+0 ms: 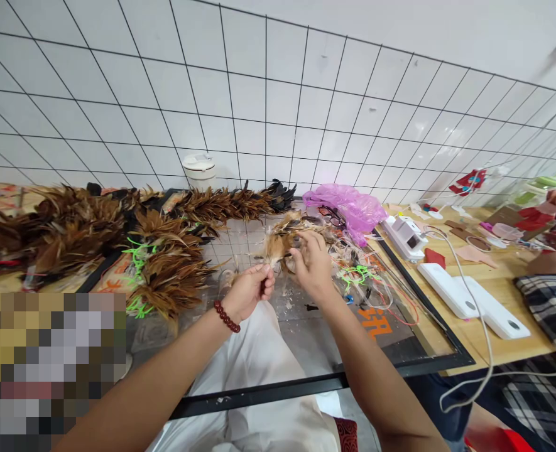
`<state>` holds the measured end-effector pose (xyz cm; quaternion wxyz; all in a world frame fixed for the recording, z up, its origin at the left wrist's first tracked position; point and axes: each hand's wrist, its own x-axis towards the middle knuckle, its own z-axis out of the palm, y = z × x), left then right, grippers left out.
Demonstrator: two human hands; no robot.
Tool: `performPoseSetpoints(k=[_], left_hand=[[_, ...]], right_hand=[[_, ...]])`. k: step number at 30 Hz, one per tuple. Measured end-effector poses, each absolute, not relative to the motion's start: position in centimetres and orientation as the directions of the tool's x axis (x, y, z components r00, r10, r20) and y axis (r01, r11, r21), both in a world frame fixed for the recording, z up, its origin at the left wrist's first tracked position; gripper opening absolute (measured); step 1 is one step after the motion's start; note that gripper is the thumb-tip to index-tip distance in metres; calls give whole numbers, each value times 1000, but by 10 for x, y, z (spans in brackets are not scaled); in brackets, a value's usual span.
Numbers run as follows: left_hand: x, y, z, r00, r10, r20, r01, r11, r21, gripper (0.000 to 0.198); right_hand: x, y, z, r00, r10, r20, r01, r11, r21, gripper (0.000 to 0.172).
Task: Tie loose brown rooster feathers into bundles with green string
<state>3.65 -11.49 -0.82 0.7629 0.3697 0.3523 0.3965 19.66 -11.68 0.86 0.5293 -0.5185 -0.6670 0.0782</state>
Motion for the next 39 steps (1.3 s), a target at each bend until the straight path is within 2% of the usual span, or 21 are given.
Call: performPoseSetpoints(k=[1,2,4,6,10,12,13,14,16,18,19,20,22,24,26,32,34,37,39], left_hand=[[36,-114,-7,438,862,-256,-349,426,835,24],[35,-113,-6,441,858,-265,-343,433,834,22],[34,-111,-5,436,856,-277,-300,429,852,20],[34,-111,-4,423,861,-282,-251,410,877,19],[32,-113,0,475,843,-253,-197,382,903,22],[31,-114,2,499,837,-223,-188,356,915,28],[31,-114,3,482,851,-206,-202,337,920,31],[31,-114,3,437,881,-181,-235,306,923,34],[32,-113,3,291,952,-96,-336,196,922,37],[33,-112,3,186,982,13,-421,68,904,38],[33,-112,3,184,982,51,-444,37,895,40],[33,-112,2,215,974,68,-452,37,891,43],[33,-111,1,307,950,55,-439,90,894,46],[32,-112,0,387,922,19,-410,154,899,43],[30,-112,0,458,889,-13,-394,216,893,39],[25,-109,-1,559,827,-51,-393,319,862,41],[26,-109,-1,525,848,-68,-415,325,850,39],[29,-109,-3,434,896,-99,-458,313,832,47],[31,-111,-3,404,907,-121,-473,320,821,47]], right_hand=[[197,-118,10,-36,703,711,705,522,-480,33],[196,-120,11,-203,652,730,752,582,-311,39],[192,-124,11,-493,604,626,737,672,-69,48],[188,-125,10,-615,599,513,714,700,38,49],[188,-123,6,-582,651,487,765,641,59,31],[190,-121,6,-521,697,492,802,597,4,24],[190,-121,5,-472,730,494,819,571,-63,22],[189,-120,4,-408,771,489,823,542,-168,22],[184,-119,3,-257,866,429,731,465,-500,22],[178,-120,1,-181,943,278,422,330,-845,25],[175,-120,0,-190,964,187,227,229,-947,26],[172,-120,-1,-222,970,103,52,117,-992,29],[169,-122,-1,-314,949,-31,-167,-87,-982,33],[169,-123,-1,-383,917,-112,-247,-218,-944,36],[170,-124,-1,-423,895,-144,-282,-280,-918,38],[169,-125,0,-466,870,-159,-312,-330,-891,35],[167,-125,0,-446,883,-147,-287,-297,-911,35],[162,-126,-2,-400,910,-107,-219,-208,-953,40],[159,-126,-4,-385,916,-111,-237,-214,-948,40]])
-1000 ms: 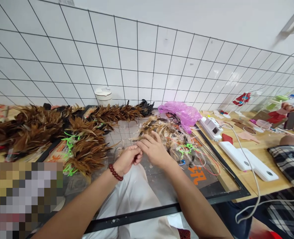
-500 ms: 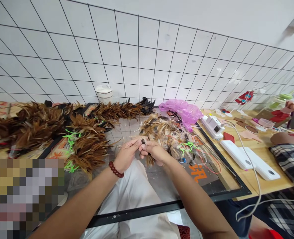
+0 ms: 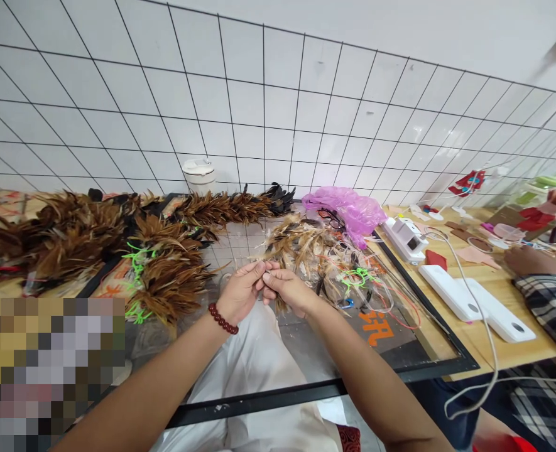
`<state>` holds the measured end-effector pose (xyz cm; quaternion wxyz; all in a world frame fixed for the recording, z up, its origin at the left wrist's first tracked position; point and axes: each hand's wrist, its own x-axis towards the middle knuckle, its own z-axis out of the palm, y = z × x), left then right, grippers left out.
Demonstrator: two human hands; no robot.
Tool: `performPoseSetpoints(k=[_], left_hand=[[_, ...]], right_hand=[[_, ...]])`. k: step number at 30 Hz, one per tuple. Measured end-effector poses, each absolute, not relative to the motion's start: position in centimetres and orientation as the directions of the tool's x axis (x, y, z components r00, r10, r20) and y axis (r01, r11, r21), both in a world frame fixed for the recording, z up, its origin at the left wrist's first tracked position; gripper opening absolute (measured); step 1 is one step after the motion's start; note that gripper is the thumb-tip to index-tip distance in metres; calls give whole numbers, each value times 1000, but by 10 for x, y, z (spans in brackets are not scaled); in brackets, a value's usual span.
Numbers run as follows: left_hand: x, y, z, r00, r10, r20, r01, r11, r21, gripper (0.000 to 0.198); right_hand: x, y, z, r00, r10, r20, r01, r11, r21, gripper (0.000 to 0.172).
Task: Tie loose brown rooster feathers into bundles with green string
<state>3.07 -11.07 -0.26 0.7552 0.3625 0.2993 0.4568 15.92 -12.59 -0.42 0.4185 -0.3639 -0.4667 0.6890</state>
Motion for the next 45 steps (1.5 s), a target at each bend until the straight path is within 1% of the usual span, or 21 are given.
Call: performPoseSetpoints(k=[3,5,7,9,10,12,13,14,15,17,19,21,24,27,30,31,33,35,36,38,45], left_hand=[[31,-113,-1,473,871,-128,-488,381,786,48],[30,-115,0,534,836,-129,-479,425,768,48],[32,-115,0,518,846,-126,-483,411,773,46],[35,-114,-3,399,911,-99,-522,315,793,43],[36,-113,-4,326,942,-80,-540,255,802,41],[38,-110,-6,218,974,-54,-549,168,819,37],[39,-109,-6,192,980,-49,-546,148,825,36],[38,-108,-5,184,982,-49,-543,143,827,34],[37,-107,-3,186,981,-50,-546,145,825,34],[35,-106,1,206,977,-59,-567,169,806,34],[33,-107,3,248,965,-83,-580,217,785,35],[33,-108,3,274,957,-99,-572,245,783,36],[35,-111,-1,325,944,-64,-509,231,830,34],[37,-114,-3,404,914,-33,-424,219,879,36],[37,-115,-3,463,886,-43,-373,238,897,35],[36,-115,-3,470,881,-52,-372,252,893,34],[36,-115,-3,476,876,-77,-394,291,872,32],[35,-114,-2,478,873,-102,-432,334,838,31],[35,-114,-2,479,871,-108,-449,349,823,31],[35,-114,-2,475,873,-114,-474,363,802,32],[36,-113,-10,440,888,-137,-463,354,813,33]], right_hand=[[159,-125,-7,-431,891,-144,-334,-306,-892,37],[162,-125,-6,-482,863,-153,-337,-344,-876,37],[167,-125,-3,-496,852,-166,-216,-306,-927,40],[174,-125,2,-408,901,-144,42,-139,-989,44],[177,-126,6,-313,947,-80,198,-18,-980,43],[182,-128,12,-149,974,172,466,222,-857,34],[183,-129,15,-119,943,312,534,325,-780,29],[184,-130,17,-120,899,421,556,412,-722,24],[183,-130,19,-131,859,495,542,480,-690,19],[181,-129,19,-98,820,564,471,537,-700,16],[179,-128,17,-13,817,576,420,527,-739,15],[178,-126,15,9,821,571,393,522,-757,14],[180,-124,11,3,845,535,346,500,-793,17],[183,-123,10,7,888,460,292,438,-850,23],[186,-123,10,-87,941,328,227,339,-913,26],[187,-123,11,-96,942,321,230,335,-914,27],[189,-123,13,-87,909,407,310,413,-856,30],[189,-125,17,-120,840,529,427,524,-737,34],[189,-126,18,-169,816,553,466,561,-684,35],[189,-128,19,-264,801,537,491,591,-640,36],[190,-127,18,-362,814,455,472,581,-663,37]])
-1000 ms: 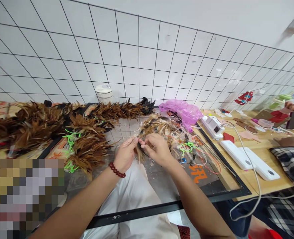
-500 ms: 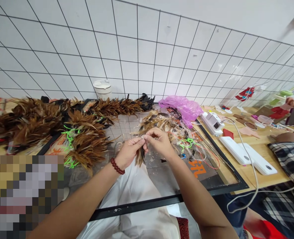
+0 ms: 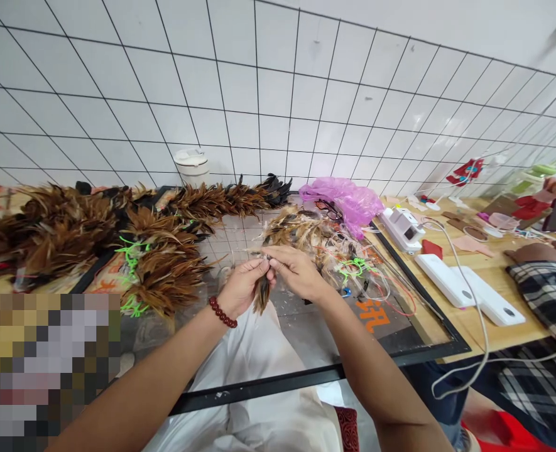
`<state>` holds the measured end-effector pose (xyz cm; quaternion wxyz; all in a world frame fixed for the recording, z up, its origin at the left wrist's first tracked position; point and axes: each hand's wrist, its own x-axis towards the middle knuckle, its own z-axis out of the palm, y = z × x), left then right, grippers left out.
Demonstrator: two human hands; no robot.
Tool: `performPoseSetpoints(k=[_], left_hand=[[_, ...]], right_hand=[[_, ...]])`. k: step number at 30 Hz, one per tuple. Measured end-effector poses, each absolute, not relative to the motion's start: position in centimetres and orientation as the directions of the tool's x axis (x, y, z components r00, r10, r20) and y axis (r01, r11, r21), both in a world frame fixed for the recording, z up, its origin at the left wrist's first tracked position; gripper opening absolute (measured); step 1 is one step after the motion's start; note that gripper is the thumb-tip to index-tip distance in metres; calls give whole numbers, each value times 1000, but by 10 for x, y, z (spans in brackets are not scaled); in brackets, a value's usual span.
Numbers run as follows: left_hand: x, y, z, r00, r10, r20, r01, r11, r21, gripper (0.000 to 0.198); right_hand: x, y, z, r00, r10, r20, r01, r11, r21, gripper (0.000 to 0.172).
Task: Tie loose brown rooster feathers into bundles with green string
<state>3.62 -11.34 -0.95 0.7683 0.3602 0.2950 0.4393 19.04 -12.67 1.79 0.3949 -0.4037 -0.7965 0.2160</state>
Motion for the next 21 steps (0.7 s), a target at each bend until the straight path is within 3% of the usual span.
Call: performPoseSetpoints(k=[4,7,14,21], left_hand=[[36,-113,-8,405,904,-139,-465,335,819,32],[35,-113,-5,438,890,-127,-449,339,827,32],[35,-117,-3,524,847,-87,-426,349,835,34],[34,-113,-5,534,843,-68,-477,366,799,29]], right_hand=[[190,-125,15,-222,820,528,426,569,-703,36],[188,-123,12,-87,840,536,322,533,-782,25],[187,-121,12,-58,924,379,118,384,-916,15],[193,-120,12,-112,986,126,-94,116,-989,35]])
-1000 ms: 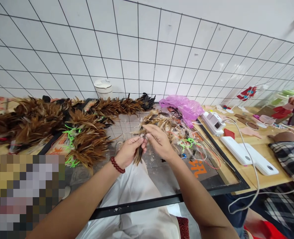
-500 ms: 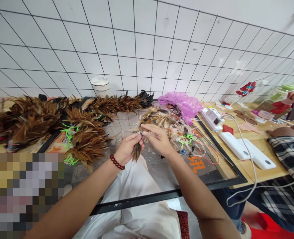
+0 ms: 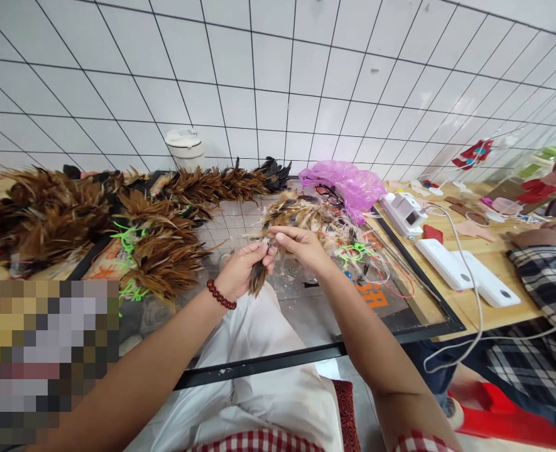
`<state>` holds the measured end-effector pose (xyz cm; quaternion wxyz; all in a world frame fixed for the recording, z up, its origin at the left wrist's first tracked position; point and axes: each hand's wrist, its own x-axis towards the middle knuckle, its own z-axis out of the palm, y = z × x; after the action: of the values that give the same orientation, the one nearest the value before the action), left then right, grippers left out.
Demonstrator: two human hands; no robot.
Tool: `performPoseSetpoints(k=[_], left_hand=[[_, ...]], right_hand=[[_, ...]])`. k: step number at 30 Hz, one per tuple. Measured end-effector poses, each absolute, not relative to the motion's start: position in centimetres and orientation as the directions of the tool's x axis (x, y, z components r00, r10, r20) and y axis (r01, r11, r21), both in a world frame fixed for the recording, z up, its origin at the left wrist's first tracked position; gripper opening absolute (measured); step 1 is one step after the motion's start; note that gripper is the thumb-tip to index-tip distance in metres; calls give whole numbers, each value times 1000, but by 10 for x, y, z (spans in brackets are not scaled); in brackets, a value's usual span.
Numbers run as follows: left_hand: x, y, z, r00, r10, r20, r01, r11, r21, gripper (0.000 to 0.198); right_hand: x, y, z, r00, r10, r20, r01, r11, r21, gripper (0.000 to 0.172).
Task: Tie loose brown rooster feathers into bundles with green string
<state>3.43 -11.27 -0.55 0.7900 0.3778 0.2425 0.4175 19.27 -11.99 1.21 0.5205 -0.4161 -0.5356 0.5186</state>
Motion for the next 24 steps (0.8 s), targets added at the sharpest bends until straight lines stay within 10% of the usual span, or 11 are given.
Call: performPoseSetpoints(k=[11,18,24], left_hand=[[39,-116,-9,548,835,-43,-386,299,873,33],[37,-110,-9,321,945,-58,-486,216,847,27],[35,-104,-14,213,973,-88,-568,196,799,28]], right_hand=[[179,-120,8,-118,975,190,-100,178,-979,28],[222,-110,13,103,939,329,547,223,-807,12],[250,-118,19,-193,981,-5,871,169,-461,14]])
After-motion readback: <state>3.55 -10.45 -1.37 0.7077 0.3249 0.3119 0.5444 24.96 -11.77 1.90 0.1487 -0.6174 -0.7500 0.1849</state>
